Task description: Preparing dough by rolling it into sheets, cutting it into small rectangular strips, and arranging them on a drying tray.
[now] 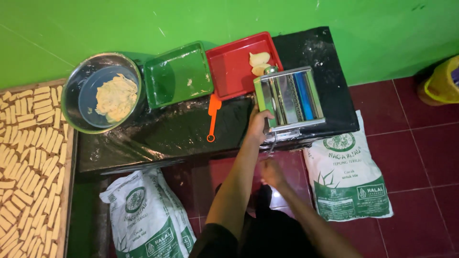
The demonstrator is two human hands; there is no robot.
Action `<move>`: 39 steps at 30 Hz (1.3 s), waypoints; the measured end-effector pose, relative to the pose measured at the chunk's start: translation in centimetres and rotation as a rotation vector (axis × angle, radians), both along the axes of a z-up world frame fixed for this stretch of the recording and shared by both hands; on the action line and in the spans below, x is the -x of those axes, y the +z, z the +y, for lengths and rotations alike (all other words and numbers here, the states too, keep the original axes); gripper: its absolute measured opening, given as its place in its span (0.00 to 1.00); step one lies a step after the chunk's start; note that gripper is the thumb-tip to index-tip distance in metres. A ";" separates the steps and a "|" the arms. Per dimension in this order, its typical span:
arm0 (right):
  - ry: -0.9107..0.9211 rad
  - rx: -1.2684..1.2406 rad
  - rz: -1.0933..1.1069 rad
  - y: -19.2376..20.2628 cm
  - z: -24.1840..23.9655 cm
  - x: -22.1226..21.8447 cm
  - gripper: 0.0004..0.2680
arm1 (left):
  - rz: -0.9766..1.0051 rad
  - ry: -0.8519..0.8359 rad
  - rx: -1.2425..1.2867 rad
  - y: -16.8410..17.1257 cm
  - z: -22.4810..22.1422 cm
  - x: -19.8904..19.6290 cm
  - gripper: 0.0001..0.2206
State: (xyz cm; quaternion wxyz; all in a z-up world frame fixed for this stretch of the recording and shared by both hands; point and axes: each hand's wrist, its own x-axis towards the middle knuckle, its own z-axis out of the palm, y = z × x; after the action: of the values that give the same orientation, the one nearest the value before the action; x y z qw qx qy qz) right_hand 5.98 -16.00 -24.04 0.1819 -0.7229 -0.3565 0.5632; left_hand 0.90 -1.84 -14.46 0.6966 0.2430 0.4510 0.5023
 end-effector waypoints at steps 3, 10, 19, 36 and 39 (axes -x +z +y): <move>0.029 -0.075 0.057 4.0 -0.4 3.0 0.16 | -0.013 -0.029 0.013 -1.4 0.9 0.2 0.27; 0.106 -0.278 0.217 11.4 -1.5 3.1 0.12 | -0.180 0.003 0.202 -2.5 2.0 0.5 0.33; -0.006 -0.211 0.340 12.5 -2.5 -1.7 0.09 | -0.378 -0.004 0.325 -0.5 3.2 0.5 0.28; -0.186 -0.218 0.415 18.6 -3.4 -6.5 0.07 | -0.283 0.116 0.389 -9.4 6.6 0.6 0.16; -0.169 -0.200 0.405 18.8 -3.2 -6.5 0.07 | -0.164 0.197 0.297 -13.5 7.5 2.0 0.12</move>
State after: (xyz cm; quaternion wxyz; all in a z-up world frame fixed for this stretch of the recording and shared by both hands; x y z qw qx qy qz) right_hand 12.51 -19.19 -5.28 0.3668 -0.6011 -0.3049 0.6413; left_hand -1.13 5.67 -27.99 0.7066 0.0504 0.4835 0.5142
